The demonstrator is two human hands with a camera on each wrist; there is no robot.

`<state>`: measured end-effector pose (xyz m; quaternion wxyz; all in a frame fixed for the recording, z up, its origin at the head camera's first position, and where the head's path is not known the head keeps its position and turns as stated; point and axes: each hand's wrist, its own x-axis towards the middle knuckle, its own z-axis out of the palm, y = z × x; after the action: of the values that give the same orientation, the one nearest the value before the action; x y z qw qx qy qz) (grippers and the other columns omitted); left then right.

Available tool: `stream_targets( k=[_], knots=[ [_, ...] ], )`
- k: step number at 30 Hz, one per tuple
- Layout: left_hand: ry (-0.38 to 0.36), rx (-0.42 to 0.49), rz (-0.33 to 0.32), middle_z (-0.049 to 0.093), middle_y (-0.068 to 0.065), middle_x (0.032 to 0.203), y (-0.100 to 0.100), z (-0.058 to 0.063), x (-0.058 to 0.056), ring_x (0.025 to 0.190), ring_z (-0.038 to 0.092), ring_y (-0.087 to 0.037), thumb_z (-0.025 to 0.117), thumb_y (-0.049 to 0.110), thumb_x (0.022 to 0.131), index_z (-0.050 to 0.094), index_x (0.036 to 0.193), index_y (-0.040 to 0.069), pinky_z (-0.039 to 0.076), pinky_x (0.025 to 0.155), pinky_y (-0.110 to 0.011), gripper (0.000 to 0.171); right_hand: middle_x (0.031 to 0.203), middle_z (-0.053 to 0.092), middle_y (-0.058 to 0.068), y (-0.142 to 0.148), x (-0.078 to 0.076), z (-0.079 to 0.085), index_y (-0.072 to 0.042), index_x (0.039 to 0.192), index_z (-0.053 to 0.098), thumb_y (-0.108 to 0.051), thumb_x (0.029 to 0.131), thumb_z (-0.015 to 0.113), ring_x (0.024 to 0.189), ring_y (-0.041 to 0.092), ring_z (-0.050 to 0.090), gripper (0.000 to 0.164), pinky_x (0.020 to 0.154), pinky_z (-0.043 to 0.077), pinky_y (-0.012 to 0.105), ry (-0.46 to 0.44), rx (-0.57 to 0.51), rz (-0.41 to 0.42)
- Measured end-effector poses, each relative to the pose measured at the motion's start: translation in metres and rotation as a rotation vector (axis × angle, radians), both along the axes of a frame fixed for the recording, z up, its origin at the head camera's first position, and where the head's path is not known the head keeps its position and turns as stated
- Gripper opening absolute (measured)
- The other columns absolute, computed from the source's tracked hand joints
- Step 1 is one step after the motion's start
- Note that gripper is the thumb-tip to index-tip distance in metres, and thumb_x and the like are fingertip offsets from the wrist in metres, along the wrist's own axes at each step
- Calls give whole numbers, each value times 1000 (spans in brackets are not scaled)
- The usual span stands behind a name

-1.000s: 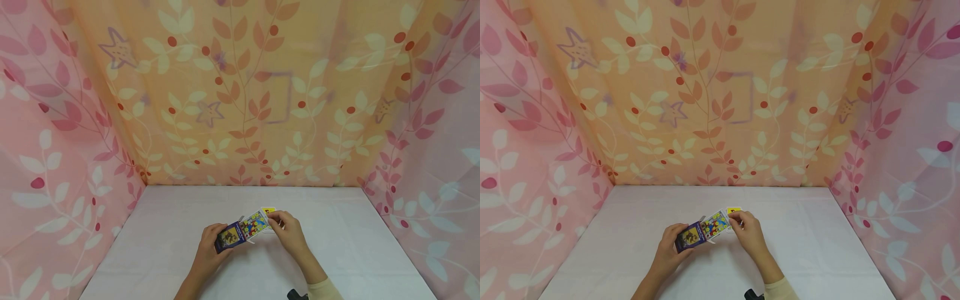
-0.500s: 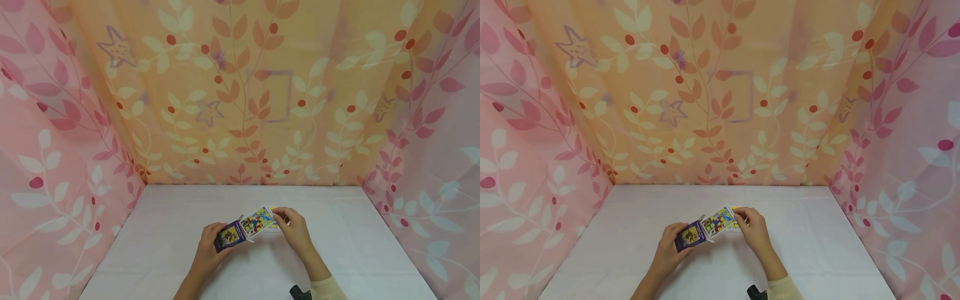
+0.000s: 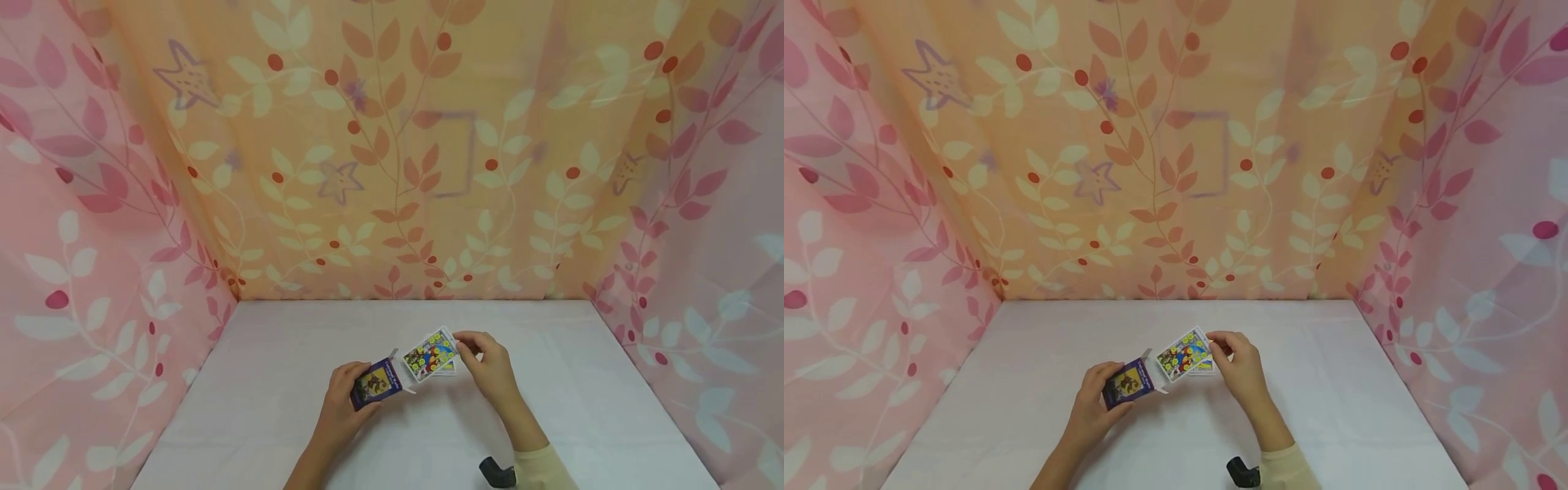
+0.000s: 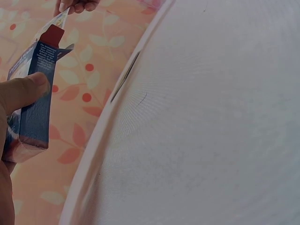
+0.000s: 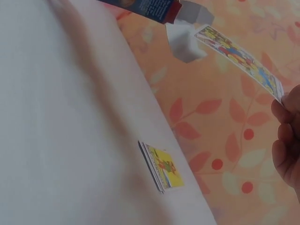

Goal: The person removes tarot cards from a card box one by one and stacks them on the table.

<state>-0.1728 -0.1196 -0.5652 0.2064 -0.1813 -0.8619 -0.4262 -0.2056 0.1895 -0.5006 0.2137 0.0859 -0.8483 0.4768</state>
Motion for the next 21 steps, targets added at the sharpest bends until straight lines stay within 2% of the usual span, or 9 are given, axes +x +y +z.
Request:
stream_targets(
  k=[5,10,16,21],
  knots=[
    [13,16,-10,52,9,139,0,1,0,128,47,-9,97,12,67,58,140,19,50,106,-38,83,100,71,-3,8,-5,-4,-15,109,76,-12,95,73,85,13,61,15,71,52,22,-16,-3,-8],
    [15,14,-12,52,10,139,1,-1,0,129,46,-8,97,12,67,57,141,21,49,107,-38,85,100,71,-2,16,-12,-9,-13,108,76,-10,95,73,85,12,61,14,71,52,20,28,5,8],
    [17,18,-12,52,8,139,0,0,0,129,47,-11,97,12,67,56,141,25,49,107,-38,85,99,72,0,23,-24,-5,-13,108,76,-5,95,72,84,11,60,16,72,50,17,90,34,49],
    [15,9,-5,53,7,139,0,1,1,128,48,-12,96,12,68,56,141,23,50,107,-39,84,99,71,1,25,-32,-1,-13,108,76,-5,96,70,83,11,60,16,71,51,21,74,79,49]
  ],
)
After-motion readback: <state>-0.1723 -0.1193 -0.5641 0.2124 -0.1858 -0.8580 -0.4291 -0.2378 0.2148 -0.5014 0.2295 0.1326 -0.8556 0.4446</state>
